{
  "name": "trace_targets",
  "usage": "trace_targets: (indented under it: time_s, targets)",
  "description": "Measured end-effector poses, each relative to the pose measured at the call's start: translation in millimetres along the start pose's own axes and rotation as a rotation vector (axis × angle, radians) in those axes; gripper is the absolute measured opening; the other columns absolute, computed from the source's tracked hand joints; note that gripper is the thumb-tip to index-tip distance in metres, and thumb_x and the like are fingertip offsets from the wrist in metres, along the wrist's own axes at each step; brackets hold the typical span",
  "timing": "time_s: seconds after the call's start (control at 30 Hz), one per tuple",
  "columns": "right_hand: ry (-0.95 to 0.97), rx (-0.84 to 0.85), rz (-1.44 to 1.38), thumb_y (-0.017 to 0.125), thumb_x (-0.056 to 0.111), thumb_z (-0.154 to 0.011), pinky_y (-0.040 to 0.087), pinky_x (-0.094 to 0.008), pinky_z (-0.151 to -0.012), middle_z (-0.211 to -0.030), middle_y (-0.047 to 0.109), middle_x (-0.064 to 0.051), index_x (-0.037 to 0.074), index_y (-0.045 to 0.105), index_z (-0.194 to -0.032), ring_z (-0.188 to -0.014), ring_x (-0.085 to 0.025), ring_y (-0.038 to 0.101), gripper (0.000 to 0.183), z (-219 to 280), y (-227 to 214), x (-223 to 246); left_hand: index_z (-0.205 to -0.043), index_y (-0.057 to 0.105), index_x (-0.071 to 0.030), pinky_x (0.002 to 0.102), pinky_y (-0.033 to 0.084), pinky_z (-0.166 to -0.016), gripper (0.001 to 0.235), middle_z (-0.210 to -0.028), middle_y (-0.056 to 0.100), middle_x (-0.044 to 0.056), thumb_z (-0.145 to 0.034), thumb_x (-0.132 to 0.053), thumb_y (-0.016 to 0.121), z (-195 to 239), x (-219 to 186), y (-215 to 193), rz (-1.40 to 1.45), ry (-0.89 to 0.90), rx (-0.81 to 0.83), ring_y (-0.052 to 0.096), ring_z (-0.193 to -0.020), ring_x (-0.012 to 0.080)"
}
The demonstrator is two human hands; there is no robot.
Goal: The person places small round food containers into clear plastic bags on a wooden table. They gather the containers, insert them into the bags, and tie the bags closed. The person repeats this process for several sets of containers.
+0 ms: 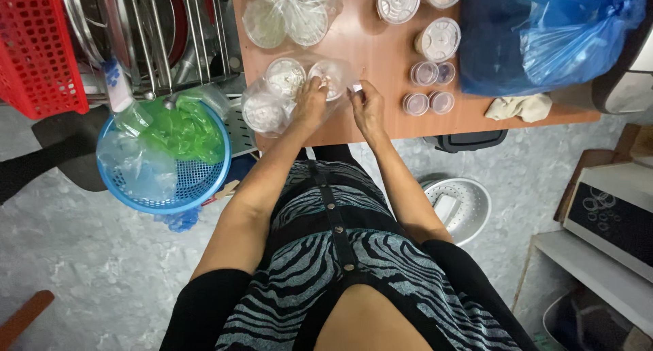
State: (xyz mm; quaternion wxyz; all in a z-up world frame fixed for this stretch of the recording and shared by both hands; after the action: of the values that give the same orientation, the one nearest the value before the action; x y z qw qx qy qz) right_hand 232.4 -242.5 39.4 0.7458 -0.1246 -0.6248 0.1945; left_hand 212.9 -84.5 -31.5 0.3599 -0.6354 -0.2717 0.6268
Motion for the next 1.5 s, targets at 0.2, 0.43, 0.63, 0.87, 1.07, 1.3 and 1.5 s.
trace_targets:
  time_s: [0.2, 0.43, 0.63, 0.87, 1.07, 1.3, 1.5]
  targets:
    - [-0.194, 0.006, 0.073, 0.073, 0.012, -0.092, 0.049, -0.032, -0.066, -0.09, 0.061, -0.011, -0.001, 0.067, -0.103, -0.075, -0.019, 0.058, 0.017, 4, -5, 20, -0.12, 0.066, 0.001, 0.055, 0.038, -0.105, 0.039, -0.129, 0.054, 0.016, -0.084, -0.014, 0.069, 0, -14, -8, -0.064, -0.027, 0.235, 0.05, -0.125, 0.0343]
    - [-0.237, 0.002, 0.078, 0.065, 0.009, -0.087, 0.049, -0.034, -0.07, -0.088, 0.064, -0.011, 0.002, 0.066, -0.103, -0.078, -0.022, 0.061, 0.018, -7, -3, 22, -0.126, 0.065, -0.003, 0.048, 0.04, -0.119, 0.029, -0.132, 0.059, 0.014, -0.098, -0.007, 0.061, 17, -31, -57, -0.201, 0.078, 0.202, 0.052, -0.133, 0.0322]
    - [-0.083, 0.143, 0.098, 0.074, 0.018, -0.082, 0.051, -0.031, -0.068, -0.085, 0.068, -0.008, 0.005, 0.068, -0.109, -0.075, -0.019, 0.064, 0.03, -11, 12, 2, -0.142, 0.06, -0.012, 0.057, 0.039, -0.104, 0.051, -0.148, 0.049, 0.02, -0.091, -0.009, 0.062, 78, -18, -153, -0.429, 0.102, -0.258, 0.043, -0.132, 0.0397]
    - [-0.53, 0.118, 0.284, 0.084, 0.015, -0.081, 0.051, -0.035, -0.078, -0.097, 0.072, -0.015, 0.004, 0.079, -0.098, -0.092, -0.028, 0.063, 0.02, -11, 16, 22, -0.121, 0.063, 0.001, 0.048, 0.049, -0.085, 0.041, -0.092, 0.075, 0.017, -0.087, -0.019, 0.075, 147, 104, -126, 0.072, -0.691, -0.132, 0.071, -0.086, 0.0333]
    - [0.064, 0.357, -0.38, 0.07, 0.008, -0.096, 0.048, -0.027, -0.074, -0.088, 0.069, -0.005, 0.0, 0.069, -0.111, -0.076, -0.013, 0.062, 0.016, -19, 32, -14, -0.091, 0.07, 0.0, 0.031, 0.047, -0.069, 0.015, -0.083, 0.069, 0.015, -0.095, -0.012, 0.076, 132, 120, -64, 0.876, -0.562, -0.271, 0.06, -0.074, 0.0135]
    - [0.038, 0.332, -0.273, 0.069, 0.007, -0.098, 0.055, -0.027, -0.075, -0.083, 0.072, -0.006, -0.001, 0.068, -0.098, -0.077, -0.013, 0.068, 0.008, -17, 15, 4, -0.097, 0.069, -0.003, 0.027, 0.056, -0.075, 0.004, -0.087, 0.076, 0.005, -0.097, -0.007, 0.069, 116, 98, -80, 1.075, -0.502, -0.38, 0.07, -0.078, 0.0109]
    - [-0.004, 0.324, -0.181, 0.068, 0.007, -0.096, 0.054, -0.027, -0.073, -0.083, 0.072, -0.007, -0.002, 0.069, -0.096, -0.075, -0.012, 0.068, 0.009, -7, 7, 30, -0.099, 0.067, -0.003, 0.027, 0.053, -0.069, 0.004, -0.084, 0.073, 0.005, -0.097, -0.007, 0.068, 116, 85, -92, 1.091, -0.525, -0.35, 0.069, -0.076, 0.0113]
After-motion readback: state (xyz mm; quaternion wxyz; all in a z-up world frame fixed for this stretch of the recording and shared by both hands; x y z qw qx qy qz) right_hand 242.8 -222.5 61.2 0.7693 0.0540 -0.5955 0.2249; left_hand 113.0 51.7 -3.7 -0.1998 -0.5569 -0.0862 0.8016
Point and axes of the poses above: each hand's wrist, its own z-axis away from the middle knuckle, its own y-axis out of the palm, x = y × z, the point moved 7 cm from there along -z, towards the middle knuckle
